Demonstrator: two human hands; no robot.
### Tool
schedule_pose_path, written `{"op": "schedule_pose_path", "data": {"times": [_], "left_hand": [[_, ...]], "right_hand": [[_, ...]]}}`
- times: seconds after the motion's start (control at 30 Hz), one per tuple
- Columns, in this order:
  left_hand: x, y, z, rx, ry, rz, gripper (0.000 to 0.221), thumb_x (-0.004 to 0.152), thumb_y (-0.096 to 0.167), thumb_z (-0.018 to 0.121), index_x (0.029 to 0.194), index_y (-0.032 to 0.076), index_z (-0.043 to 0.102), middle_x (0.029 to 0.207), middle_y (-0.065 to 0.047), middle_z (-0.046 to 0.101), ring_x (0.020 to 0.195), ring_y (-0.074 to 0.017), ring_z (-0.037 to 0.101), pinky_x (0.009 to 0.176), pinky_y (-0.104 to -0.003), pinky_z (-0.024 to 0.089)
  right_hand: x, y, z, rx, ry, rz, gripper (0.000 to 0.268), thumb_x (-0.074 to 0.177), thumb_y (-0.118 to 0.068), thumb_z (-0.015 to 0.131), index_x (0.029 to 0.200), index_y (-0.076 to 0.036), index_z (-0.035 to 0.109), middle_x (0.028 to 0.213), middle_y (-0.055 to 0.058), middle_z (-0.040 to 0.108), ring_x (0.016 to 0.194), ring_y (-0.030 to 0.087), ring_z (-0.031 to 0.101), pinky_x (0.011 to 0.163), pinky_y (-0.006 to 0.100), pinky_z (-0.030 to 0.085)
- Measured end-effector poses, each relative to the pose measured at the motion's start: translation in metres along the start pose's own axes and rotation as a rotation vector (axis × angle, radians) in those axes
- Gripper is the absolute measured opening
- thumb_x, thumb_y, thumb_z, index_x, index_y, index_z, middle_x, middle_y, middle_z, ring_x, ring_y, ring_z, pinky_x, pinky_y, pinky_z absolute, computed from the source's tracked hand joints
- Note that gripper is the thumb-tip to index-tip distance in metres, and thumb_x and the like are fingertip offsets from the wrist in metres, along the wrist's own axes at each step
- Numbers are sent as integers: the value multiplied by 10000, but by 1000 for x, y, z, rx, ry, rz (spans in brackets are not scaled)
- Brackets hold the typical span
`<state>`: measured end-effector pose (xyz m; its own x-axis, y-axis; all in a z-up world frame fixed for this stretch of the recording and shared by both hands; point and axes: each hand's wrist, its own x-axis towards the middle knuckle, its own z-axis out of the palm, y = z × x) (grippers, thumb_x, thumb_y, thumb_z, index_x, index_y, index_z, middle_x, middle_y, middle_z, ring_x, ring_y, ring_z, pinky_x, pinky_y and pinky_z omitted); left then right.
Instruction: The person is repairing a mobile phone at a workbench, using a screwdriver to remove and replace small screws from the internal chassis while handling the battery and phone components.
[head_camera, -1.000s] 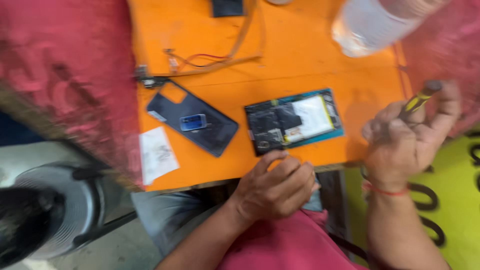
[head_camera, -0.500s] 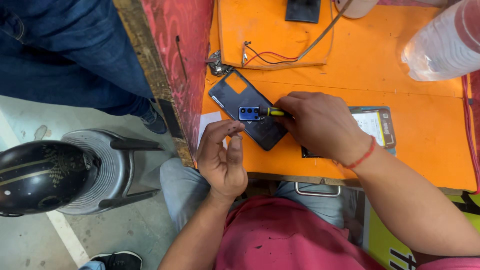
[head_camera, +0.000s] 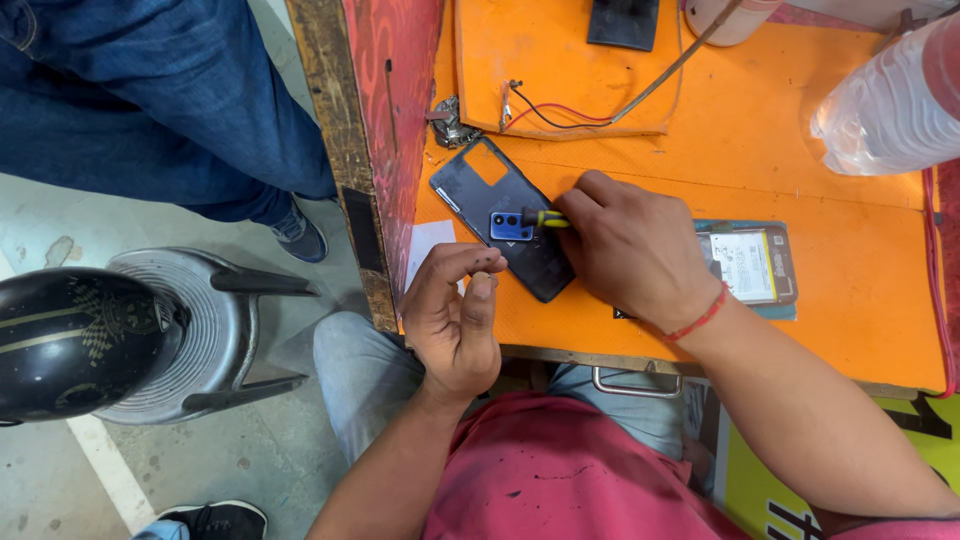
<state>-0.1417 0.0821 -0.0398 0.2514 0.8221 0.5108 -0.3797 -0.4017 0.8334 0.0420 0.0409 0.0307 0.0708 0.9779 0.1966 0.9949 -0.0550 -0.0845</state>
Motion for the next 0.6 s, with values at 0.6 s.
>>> {"op": "schedule_pose_path", "data": {"times": [0.6], "left_hand": [[3,3,-1,19,-45,-1,166,1077,111,583,1118,-34,653,1025,-136,677,939,-185,672,823,-263,550]], "right_hand": [[4,14,-18,159,-40,-10,172,915,-234,705,1001,-88,733,904,110,708,816,385,664,659,500,512]]}}
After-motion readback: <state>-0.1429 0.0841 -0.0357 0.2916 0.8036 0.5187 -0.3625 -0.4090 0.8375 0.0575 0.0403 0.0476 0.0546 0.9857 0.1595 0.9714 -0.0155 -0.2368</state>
